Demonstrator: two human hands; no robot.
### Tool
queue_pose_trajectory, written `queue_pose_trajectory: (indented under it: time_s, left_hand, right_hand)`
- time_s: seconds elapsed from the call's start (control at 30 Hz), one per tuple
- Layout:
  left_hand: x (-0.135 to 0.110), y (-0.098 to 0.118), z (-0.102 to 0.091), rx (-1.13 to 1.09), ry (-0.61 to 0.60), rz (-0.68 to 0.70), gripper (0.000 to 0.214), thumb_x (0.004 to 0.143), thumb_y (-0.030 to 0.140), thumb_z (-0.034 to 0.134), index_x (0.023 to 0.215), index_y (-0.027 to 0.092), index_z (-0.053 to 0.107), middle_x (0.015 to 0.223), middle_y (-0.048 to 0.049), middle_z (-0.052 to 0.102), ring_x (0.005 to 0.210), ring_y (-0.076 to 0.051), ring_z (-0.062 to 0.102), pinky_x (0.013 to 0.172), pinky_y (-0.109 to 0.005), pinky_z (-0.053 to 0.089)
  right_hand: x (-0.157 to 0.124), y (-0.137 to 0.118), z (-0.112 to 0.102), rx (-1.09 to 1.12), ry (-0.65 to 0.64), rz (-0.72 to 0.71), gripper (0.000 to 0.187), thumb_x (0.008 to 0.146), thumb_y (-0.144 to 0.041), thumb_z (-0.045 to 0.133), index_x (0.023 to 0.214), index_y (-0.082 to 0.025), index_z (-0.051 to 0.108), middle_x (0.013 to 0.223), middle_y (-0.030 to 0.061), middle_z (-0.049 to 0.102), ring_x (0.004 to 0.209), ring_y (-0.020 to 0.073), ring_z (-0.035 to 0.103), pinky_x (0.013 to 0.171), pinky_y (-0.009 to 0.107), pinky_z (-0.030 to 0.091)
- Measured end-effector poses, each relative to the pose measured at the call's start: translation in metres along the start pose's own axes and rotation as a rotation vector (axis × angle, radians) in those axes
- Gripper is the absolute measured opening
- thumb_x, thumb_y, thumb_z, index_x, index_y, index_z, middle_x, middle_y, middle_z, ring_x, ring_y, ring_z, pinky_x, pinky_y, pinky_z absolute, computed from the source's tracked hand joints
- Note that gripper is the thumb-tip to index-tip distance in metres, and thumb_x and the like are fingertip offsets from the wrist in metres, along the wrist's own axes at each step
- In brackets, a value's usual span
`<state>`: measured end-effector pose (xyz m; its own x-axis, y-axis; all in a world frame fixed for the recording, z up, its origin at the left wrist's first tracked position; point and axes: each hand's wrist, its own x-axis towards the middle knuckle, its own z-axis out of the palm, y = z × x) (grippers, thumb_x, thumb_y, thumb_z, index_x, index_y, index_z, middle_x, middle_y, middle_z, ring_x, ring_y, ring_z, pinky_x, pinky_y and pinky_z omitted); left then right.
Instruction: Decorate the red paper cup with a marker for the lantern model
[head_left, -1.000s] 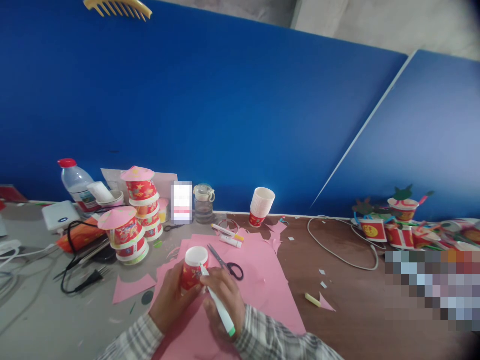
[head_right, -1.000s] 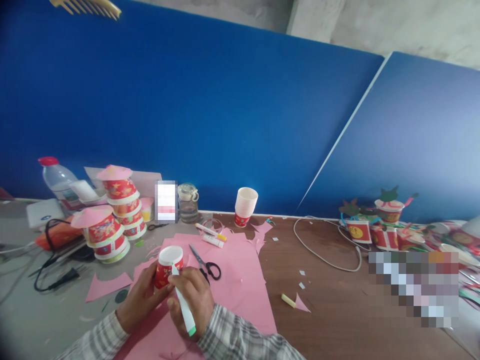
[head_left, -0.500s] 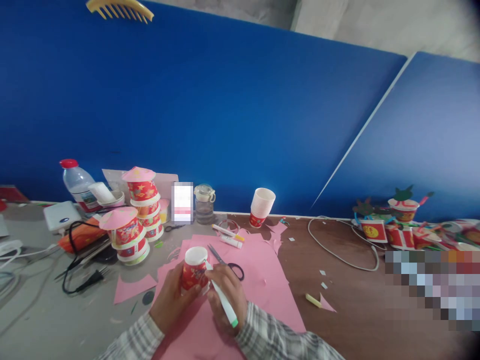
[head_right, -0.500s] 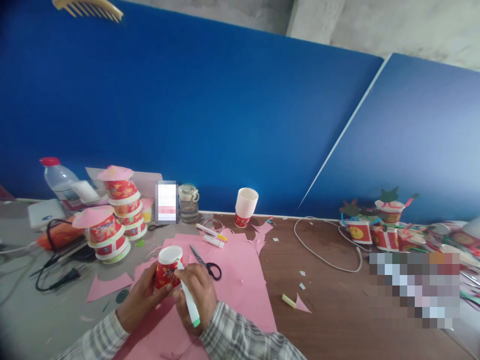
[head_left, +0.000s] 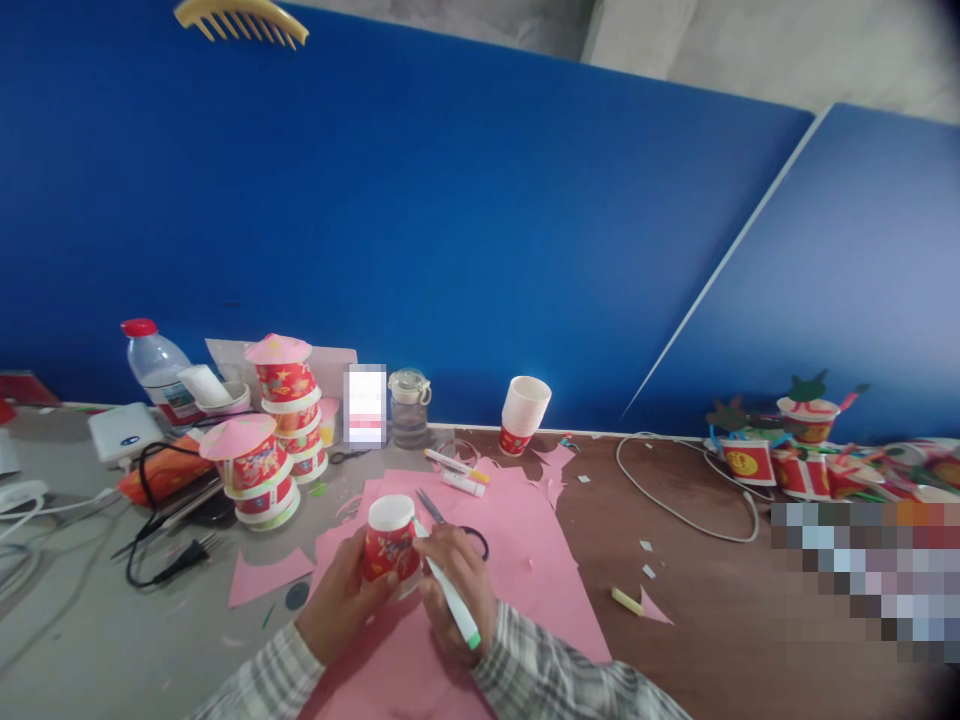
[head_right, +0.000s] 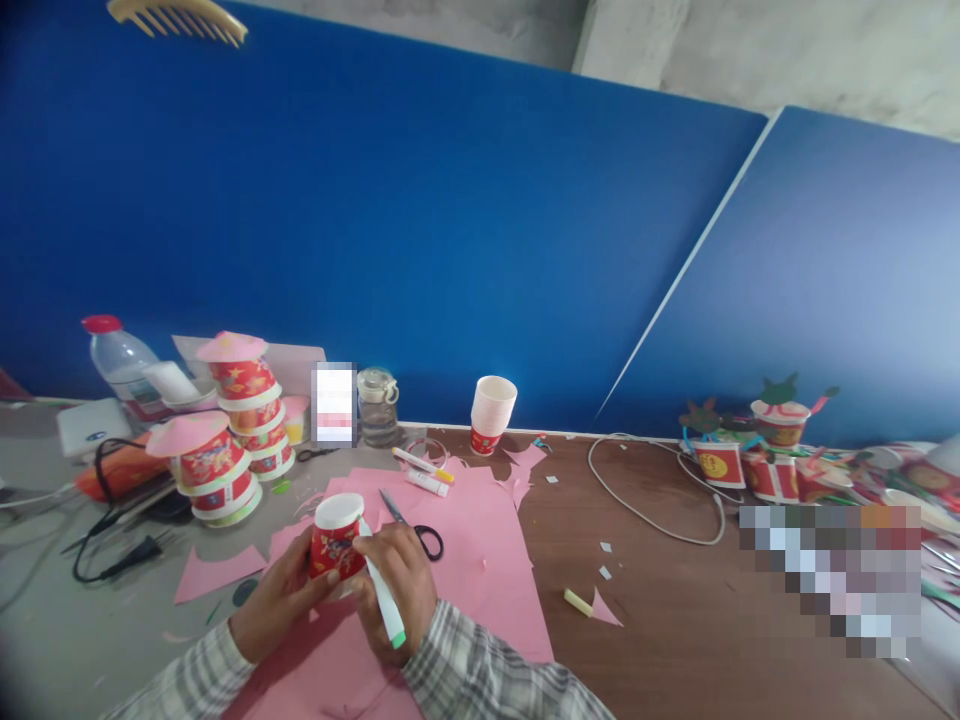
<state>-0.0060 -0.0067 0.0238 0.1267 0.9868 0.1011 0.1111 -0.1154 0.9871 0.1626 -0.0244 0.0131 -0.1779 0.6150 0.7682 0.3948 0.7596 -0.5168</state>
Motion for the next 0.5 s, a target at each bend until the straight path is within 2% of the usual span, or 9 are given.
queue_pose_trajectory:
  time_s: [0.2, 0.3, 0.4, 0.5]
  left_hand:
    - [0.0015, 0.0026, -0.0002, -0.025, 0.015, 0.03, 0.042, 0.052, 0.028, 0.065, 0.09, 0.017, 0.053, 0.082, -0.0102, 0.064, 0.078, -0.032, 0.056, 0.066, -0.044, 0.046]
    - [0.0021, 0.0033, -0.001, 0.076, 0.035, 0.064, 0.039, 0.053, 0.029, 0.064, 0.088, 0.017, 0.054, 0.078, -0.0091, 0.064, 0.075, -0.032, 0.056, 0.065, -0.044, 0.046]
    - [0.0028, 0.0025, -0.0017, 0.215, 0.063, 0.098, 0.036, 0.052, 0.03, 0.064, 0.085, 0.019, 0.055, 0.075, -0.0077, 0.064, 0.072, -0.031, 0.055, 0.064, -0.044, 0.046]
    - [0.0031, 0.0026, -0.0012, 0.254, 0.073, 0.11, 0.036, 0.051, 0.032, 0.064, 0.084, 0.019, 0.055, 0.073, -0.007, 0.063, 0.07, -0.031, 0.055, 0.061, -0.044, 0.046]
  right_hand:
    - [-0.0003, -0.0018, 0.0002, 0.011, -0.004, 0.003, 0.027, 0.082, -0.024, 0.051, 0.108, -0.02, 0.058, 0.085, 0.0062, 0.065, 0.081, 0.024, 0.061, 0.081, 0.041, 0.052]
    - [-0.0015, -0.0039, 0.0003, 0.005, -0.005, -0.027, 0.026, 0.082, -0.025, 0.051, 0.107, -0.02, 0.058, 0.085, 0.0063, 0.066, 0.08, 0.0241, 0.062, 0.083, 0.042, 0.051]
    - [-0.0019, -0.0069, -0.0001, 0.003, -0.069, -0.08, 0.028, 0.082, -0.027, 0.051, 0.109, -0.021, 0.058, 0.086, 0.006, 0.067, 0.077, 0.0235, 0.063, 0.087, 0.043, 0.05]
    - [-0.001, -0.009, 0.0, -0.019, -0.121, -0.109, 0.032, 0.082, -0.027, 0.051, 0.113, -0.021, 0.056, 0.089, 0.0064, 0.067, 0.079, 0.0231, 0.064, 0.091, 0.042, 0.048]
